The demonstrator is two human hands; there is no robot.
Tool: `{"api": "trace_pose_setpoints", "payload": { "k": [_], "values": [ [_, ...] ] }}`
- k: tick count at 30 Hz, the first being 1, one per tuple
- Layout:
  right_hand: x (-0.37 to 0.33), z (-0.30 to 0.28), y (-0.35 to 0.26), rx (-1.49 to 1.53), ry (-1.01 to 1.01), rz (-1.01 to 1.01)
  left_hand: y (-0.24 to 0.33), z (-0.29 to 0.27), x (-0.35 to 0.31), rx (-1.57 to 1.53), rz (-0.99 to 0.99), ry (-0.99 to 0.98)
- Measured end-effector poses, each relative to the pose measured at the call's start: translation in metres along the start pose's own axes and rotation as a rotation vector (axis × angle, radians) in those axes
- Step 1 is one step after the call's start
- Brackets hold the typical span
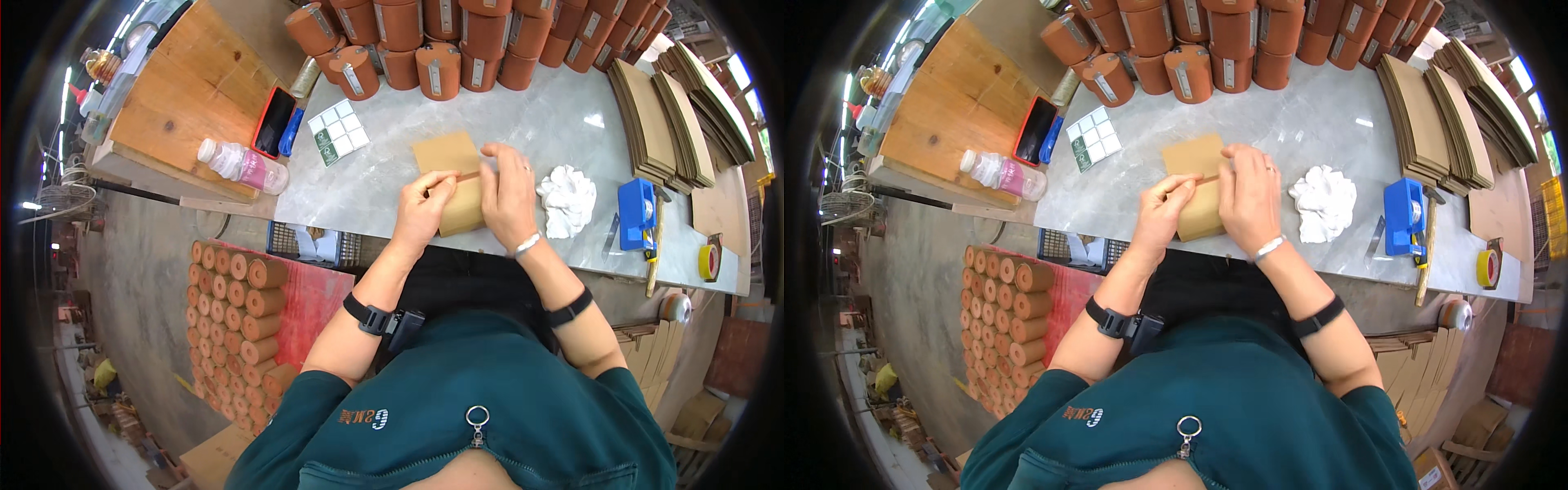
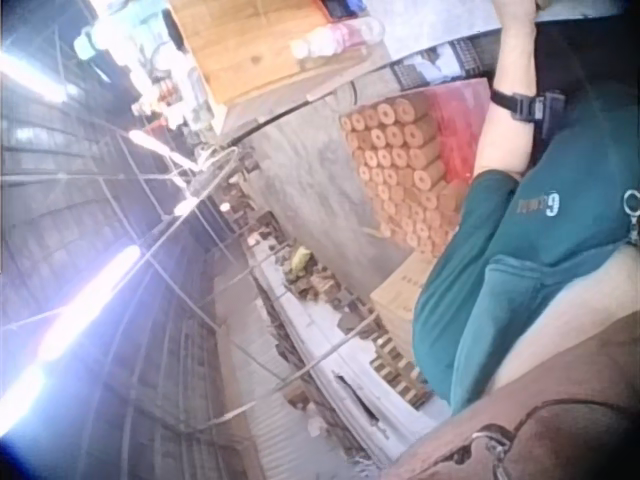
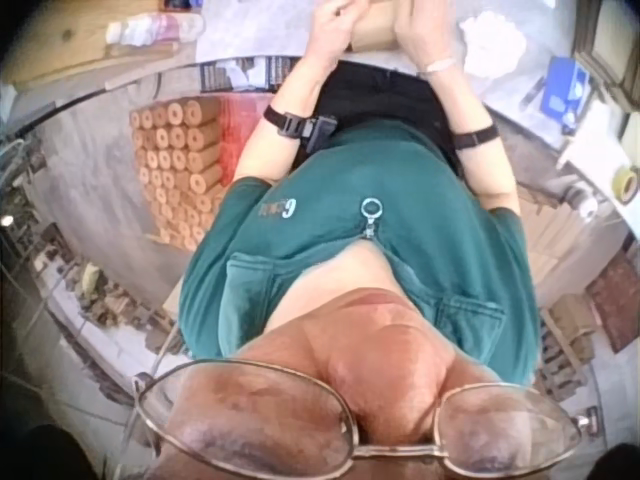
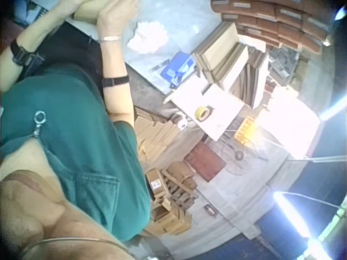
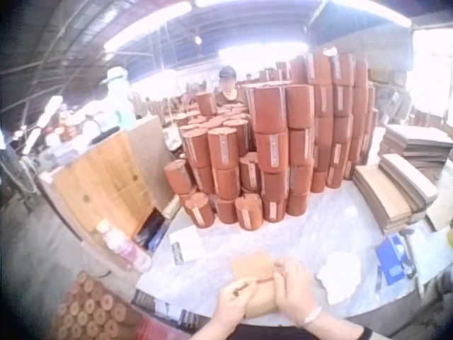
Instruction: Applying labels to wooden cylindrical components and wrapping them in protective paper.
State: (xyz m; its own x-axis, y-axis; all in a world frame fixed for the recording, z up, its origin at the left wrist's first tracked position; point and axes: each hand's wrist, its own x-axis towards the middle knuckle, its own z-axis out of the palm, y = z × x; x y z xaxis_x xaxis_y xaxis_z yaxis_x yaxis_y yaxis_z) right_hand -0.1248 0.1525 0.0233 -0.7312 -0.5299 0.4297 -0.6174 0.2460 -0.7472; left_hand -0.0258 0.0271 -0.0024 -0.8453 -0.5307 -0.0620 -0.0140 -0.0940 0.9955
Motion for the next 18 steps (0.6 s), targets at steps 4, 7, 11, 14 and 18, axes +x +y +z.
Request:
{"api": "trace_pose_setpoints", "payload": {
  "k": [4,7,11,14,18],
  "values": [
    [-0.022,-0.023,-0.039,-0.247,-0.234,-0.370,0.004,-0.002,0.001,0.018,-0.042,-0.034],
    [-0.030,-0.028,-0.042,-0.392,-0.278,-0.417,0.002,-0.003,0.015,-0.001,0.022,-0.033],
    [0.001,-0.017,-0.034,-0.422,-0.362,-0.446,-0.001,-0.013,0.031,0.142,-0.027,0.033],
    [0.040,-0.005,-0.016,-0.452,-0.533,-0.407,0.012,-0.013,0.028,-0.050,-0.162,0.134],
    [0.096,0.007,0.000,-0.417,-0.845,-0.175,0.006,-0.020,0.004,-0.200,-0.102,0.235]
  ]
}}
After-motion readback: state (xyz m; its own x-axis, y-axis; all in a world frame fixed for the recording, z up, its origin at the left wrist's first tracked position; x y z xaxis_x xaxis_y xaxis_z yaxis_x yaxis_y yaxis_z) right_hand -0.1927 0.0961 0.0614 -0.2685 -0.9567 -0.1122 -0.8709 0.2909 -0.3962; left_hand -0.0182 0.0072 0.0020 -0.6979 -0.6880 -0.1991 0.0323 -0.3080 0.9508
